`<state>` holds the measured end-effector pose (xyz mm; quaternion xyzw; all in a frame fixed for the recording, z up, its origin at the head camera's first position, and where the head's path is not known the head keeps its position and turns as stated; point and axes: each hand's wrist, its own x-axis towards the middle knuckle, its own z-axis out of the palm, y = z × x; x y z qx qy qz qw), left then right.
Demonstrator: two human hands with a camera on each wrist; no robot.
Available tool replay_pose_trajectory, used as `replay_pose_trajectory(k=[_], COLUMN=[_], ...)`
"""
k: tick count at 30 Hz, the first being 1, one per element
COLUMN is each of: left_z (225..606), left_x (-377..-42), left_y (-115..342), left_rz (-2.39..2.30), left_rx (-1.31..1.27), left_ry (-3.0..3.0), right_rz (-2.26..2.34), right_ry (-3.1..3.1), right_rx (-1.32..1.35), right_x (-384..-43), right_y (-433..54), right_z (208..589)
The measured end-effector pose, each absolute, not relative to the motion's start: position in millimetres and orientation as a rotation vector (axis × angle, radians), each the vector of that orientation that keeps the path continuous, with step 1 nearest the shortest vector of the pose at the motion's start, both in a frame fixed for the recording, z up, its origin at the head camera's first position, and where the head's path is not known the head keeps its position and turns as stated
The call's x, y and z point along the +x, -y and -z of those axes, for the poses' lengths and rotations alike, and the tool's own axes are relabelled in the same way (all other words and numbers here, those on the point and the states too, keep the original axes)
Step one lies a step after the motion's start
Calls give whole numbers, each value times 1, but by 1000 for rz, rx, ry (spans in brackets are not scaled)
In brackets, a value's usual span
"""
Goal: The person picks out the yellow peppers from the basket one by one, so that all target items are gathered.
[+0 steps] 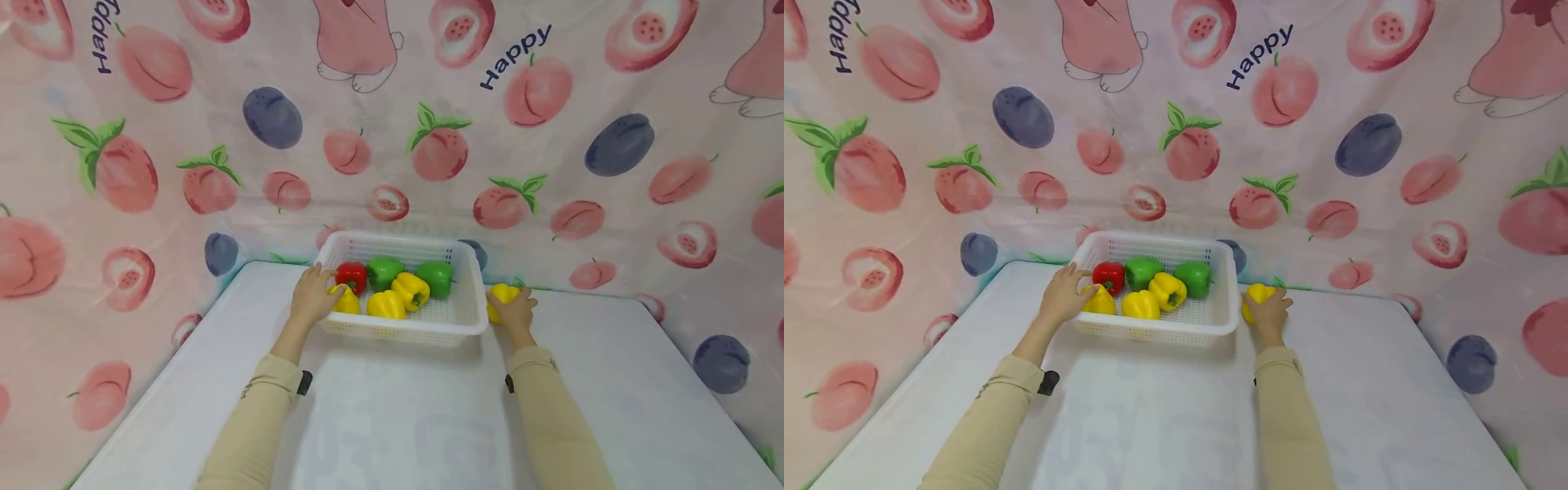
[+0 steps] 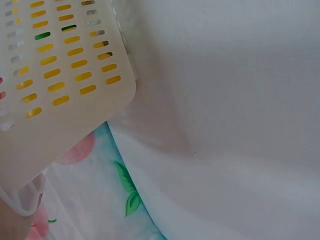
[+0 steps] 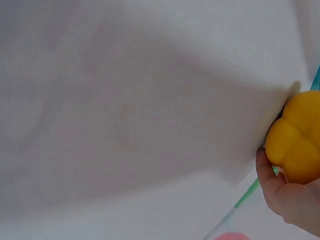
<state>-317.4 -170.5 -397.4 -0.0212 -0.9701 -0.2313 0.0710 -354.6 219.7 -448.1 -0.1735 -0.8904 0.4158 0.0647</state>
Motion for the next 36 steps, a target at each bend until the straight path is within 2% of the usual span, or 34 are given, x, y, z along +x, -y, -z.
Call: replay_pose_trajectory(k=[36], left_z=[400], left_x=[-319], left_y=[173], left_rz=[734], left_rx=[-50], left_ry=[2924], right_rz=[-1154], right_ry=[2740], right_rx=[-495], right_x=[-353], right_y=[-214], right_z=[457])
